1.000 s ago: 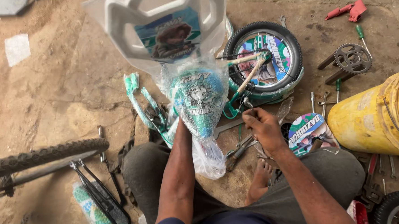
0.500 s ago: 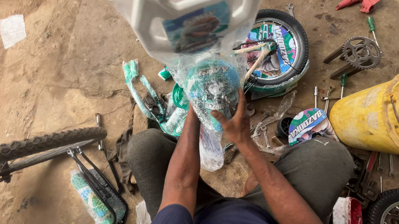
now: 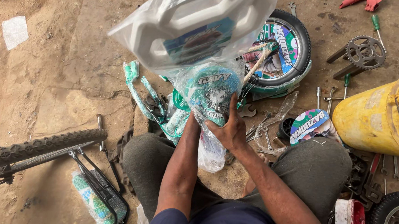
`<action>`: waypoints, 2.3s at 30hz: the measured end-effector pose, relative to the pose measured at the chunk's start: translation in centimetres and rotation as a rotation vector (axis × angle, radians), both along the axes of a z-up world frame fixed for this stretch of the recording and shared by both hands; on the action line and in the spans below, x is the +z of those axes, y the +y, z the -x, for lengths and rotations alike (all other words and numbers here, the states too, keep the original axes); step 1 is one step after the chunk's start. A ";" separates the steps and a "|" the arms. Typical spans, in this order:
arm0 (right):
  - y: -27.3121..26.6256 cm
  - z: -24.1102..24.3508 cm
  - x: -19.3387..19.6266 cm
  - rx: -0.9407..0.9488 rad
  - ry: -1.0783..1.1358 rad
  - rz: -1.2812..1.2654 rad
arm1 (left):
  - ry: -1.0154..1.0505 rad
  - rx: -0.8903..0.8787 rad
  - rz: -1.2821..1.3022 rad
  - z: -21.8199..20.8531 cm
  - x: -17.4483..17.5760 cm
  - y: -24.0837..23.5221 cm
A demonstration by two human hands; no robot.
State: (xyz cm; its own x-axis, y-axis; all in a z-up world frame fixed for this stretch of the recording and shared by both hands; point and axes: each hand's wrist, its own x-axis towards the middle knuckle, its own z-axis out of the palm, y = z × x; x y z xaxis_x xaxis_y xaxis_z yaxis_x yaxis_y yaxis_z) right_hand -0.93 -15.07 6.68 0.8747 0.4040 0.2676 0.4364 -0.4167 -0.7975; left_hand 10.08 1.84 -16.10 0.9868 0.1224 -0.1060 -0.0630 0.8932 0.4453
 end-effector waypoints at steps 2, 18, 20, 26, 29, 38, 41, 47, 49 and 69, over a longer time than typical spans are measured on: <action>-0.2 0.0 0.1 0.018 -0.014 0.008 | 0.000 -0.003 -0.004 0.1 -0.1 0.0; -1.6 -0.9 -0.1 0.101 -0.055 0.096 | -0.037 0.014 0.024 -0.3 0.1 -0.6; -1.9 -1.4 0.3 0.067 0.120 0.199 | -0.042 0.028 0.020 0.0 0.2 -0.3; -3.7 -3.1 0.2 -0.162 0.333 0.036 | -0.048 0.047 0.020 0.2 0.0 -0.1; -3.8 -2.7 -0.6 -0.131 0.194 -0.097 | -0.051 0.055 0.025 0.4 -0.3 -0.2; -3.6 -2.2 -1.3 -0.150 0.186 -0.122 | -0.050 0.031 0.032 0.0 -0.2 0.3; -4.0 -2.9 -1.4 -0.165 0.148 -0.172 | -0.050 0.030 0.025 0.2 -0.2 0.6; -4.5 -3.1 -2.3 -0.160 0.129 -0.145 | -0.052 0.020 0.018 0.5 0.0 0.5; -4.4 -3.0 -2.4 -0.172 0.204 -0.124 | -0.054 0.015 0.016 0.4 0.2 0.6; -4.6 -2.8 -2.5 -0.135 0.172 -0.129 | -0.045 0.002 -0.001 0.8 0.5 0.2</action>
